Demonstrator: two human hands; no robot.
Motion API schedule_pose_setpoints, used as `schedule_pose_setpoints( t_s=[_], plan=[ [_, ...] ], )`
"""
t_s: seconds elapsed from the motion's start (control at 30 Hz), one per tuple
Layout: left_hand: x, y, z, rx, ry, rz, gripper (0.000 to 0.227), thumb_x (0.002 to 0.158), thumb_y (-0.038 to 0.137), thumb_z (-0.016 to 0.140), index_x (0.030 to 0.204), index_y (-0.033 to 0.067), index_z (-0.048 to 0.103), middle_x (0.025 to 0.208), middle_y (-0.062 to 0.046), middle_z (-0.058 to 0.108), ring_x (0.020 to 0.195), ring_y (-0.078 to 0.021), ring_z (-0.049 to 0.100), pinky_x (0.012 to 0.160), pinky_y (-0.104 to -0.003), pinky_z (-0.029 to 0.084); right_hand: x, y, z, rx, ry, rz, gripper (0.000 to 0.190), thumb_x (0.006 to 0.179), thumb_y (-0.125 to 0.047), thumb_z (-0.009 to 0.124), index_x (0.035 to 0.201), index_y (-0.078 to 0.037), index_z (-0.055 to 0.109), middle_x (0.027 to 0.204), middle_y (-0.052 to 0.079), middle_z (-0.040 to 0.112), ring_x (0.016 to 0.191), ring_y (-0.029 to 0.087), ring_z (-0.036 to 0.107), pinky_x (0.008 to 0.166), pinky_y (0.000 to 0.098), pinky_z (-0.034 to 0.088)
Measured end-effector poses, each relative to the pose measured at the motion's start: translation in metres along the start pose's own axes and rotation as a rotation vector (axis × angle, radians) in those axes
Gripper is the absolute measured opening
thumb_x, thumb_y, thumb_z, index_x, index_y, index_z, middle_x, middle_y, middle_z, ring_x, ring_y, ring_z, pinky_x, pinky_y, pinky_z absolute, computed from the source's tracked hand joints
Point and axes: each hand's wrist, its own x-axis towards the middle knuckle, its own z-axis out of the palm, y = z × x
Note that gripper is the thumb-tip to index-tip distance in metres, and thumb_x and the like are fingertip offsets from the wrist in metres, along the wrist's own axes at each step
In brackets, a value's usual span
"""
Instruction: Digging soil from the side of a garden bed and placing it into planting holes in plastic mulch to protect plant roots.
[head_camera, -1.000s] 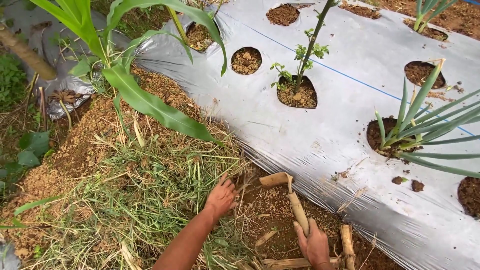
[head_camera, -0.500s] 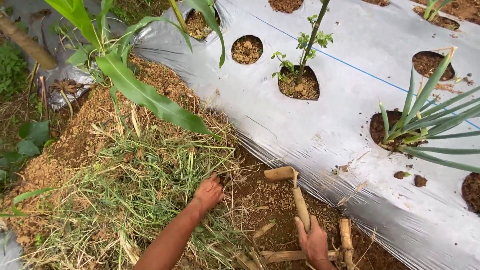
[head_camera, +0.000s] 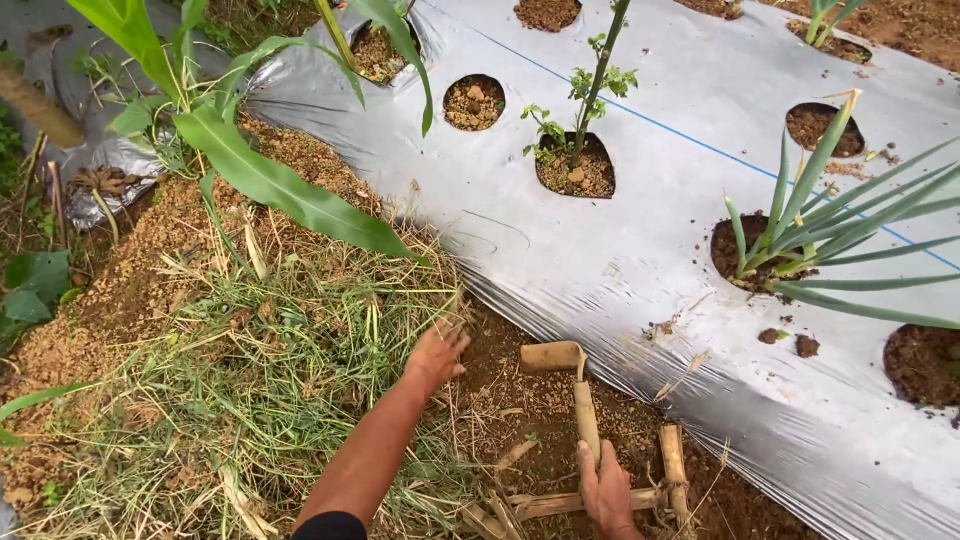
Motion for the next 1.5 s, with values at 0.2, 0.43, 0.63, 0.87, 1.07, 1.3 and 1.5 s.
schedule_pose_setpoints(
  t_s=[0.2, 0.43, 0.63, 0.87, 1.07, 1.3, 1.5],
  plan=[
    [0.083, 0.004, 0.025, -0.837, 0.18, -0.305, 0.073, 0.112, 0.047, 0.032, 0.169, 0.0168, -0.001, 0.161, -0.014, 0.041, 0.157, -0.0329, 0.02, 0.129, -0.049, 0.016, -0.015, 0.023, 0.039, -0.11, 0.086, 0.167, 0.052, 0.105, -0.055, 0.029, 0.115, -0.011, 0.055, 0.08, 0.008, 0.069, 0.066, 0.02, 0.064, 0.062, 0.0397, 0.058],
    [0.021, 0.045, 0.004, -0.895, 0.418, -0.184, 0.042, 0.113, 0.029, 0.035, 0.153, 0.0279, 0.046, 0.169, -0.005, 0.029, 0.157, -0.0306, 0.019, 0.131, -0.049, 0.01, 0.02, 0.012, 0.056, -0.061, 0.103, -0.048, 0.036, 0.106, -0.046, 0.041, 0.104, -0.012, 0.053, 0.067, 0.002, 0.065, 0.042, 0.011, 0.05, 0.031, 0.0265, 0.047],
    [-0.017, 0.07, 0.002, -0.714, 0.323, -0.174, 0.036, 0.111, 0.024, 0.038, 0.135, 0.0182, 0.065, 0.174, -0.006, 0.013, 0.158, -0.0485, 0.004, 0.124, -0.069, -0.015, 0.02, -0.051, 0.068, -0.178, -0.003, -0.124, 0.037, 0.111, -0.044, 0.037, 0.108, -0.01, 0.051, 0.066, -0.003, 0.06, 0.039, 0.007, 0.048, 0.027, 0.0182, 0.045],
    [0.014, 0.097, 0.034, -0.788, 0.214, -0.102, 0.048, 0.11, 0.024, 0.032, 0.157, 0.0186, 0.034, 0.173, -0.007, 0.014, 0.161, -0.034, 0.004, 0.129, -0.057, -0.01, -0.002, -0.034, 0.064, -0.043, -0.07, 0.095, 0.041, 0.114, -0.042, 0.035, 0.113, -0.006, 0.055, 0.063, -0.001, 0.054, 0.039, 0.009, 0.044, 0.03, 0.0216, 0.041],
    [0.039, 0.119, 0.055, -0.833, 0.302, 0.027, 0.057, 0.11, 0.027, 0.03, 0.165, 0.0135, 0.02, 0.172, -0.011, 0.018, 0.162, -0.0289, 0.008, 0.131, -0.044, 0.002, -0.003, 0.005, 0.052, -0.171, -0.077, 0.148, 0.044, 0.113, -0.044, 0.033, 0.117, -0.007, 0.055, 0.062, -0.002, 0.055, 0.041, 0.01, 0.048, 0.033, 0.0219, 0.042],
    [0.01, 0.114, 0.028, -0.646, 0.274, 0.085, 0.059, 0.111, 0.026, 0.018, 0.167, 0.0105, 0.008, 0.175, -0.01, 0.008, 0.162, -0.0271, 0.005, 0.13, -0.042, 0.007, -0.04, 0.043, 0.035, 0.24, -0.053, 0.368, 0.047, 0.115, -0.04, 0.029, 0.125, -0.004, 0.057, 0.062, 0.009, 0.053, 0.047, 0.018, 0.046, 0.037, 0.0309, 0.037],
    [0.049, 0.12, 0.047, -0.645, 0.307, 0.066, 0.058, 0.11, 0.029, 0.025, 0.166, 0.0141, 0.017, 0.173, -0.008, 0.017, 0.163, -0.0245, 0.012, 0.13, -0.04, 0.011, -0.057, 0.04, 0.037, -0.192, 0.066, 0.18, 0.053, 0.103, -0.058, 0.038, 0.102, -0.01, 0.06, 0.06, 0.005, 0.056, 0.051, 0.021, 0.057, 0.055, 0.0378, 0.053]
  ],
)
